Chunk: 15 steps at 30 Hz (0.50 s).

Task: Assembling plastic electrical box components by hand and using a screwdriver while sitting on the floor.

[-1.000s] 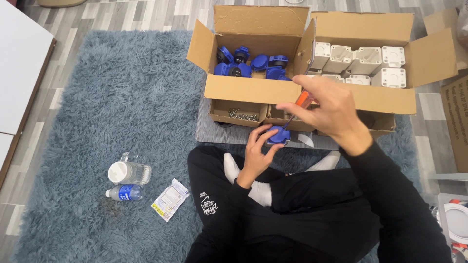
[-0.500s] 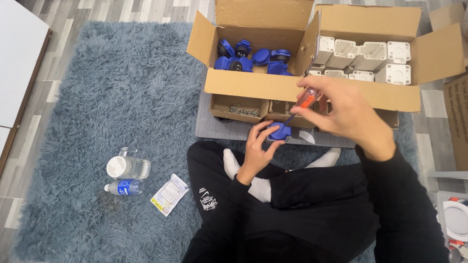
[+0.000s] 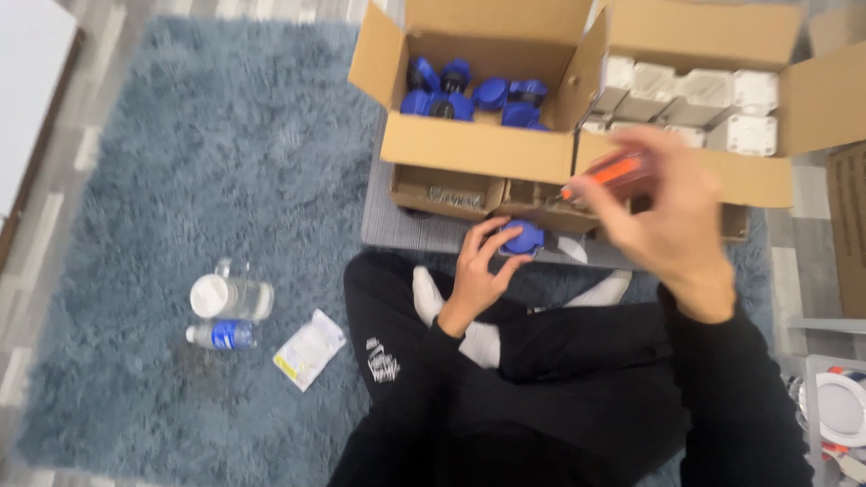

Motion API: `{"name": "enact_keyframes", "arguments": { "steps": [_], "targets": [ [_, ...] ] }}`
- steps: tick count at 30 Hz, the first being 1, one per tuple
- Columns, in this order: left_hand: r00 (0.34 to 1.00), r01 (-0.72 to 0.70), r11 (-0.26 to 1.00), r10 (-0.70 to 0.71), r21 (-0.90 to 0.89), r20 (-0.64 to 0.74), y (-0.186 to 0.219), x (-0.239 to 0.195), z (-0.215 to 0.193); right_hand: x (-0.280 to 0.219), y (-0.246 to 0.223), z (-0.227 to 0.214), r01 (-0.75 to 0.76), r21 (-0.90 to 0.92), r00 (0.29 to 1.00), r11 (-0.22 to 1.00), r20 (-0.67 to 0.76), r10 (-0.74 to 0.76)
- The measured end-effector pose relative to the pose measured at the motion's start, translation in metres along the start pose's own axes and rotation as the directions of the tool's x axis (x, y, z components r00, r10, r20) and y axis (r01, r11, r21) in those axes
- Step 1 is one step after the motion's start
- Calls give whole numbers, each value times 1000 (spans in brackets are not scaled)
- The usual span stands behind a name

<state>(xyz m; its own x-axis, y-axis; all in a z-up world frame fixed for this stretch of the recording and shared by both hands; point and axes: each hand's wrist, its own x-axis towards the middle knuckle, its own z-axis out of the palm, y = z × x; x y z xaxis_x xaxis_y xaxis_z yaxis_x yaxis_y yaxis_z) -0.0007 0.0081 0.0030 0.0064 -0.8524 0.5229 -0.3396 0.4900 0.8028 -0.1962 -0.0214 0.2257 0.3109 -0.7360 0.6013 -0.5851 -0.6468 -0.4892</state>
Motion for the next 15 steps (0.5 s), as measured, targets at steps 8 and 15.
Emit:
{"name": "enact_keyframes", "arguments": {
  "steps": [8,15],
  "targets": [
    [1000,-6,999,6,34,10,-5,0,0,-18,-8,6,-55,176,998,983,-14,59],
    [999,-26,997,23,74,42,-13,-3,3,-27,21,60,-38,205,999,978,30,32]
  ]
}}
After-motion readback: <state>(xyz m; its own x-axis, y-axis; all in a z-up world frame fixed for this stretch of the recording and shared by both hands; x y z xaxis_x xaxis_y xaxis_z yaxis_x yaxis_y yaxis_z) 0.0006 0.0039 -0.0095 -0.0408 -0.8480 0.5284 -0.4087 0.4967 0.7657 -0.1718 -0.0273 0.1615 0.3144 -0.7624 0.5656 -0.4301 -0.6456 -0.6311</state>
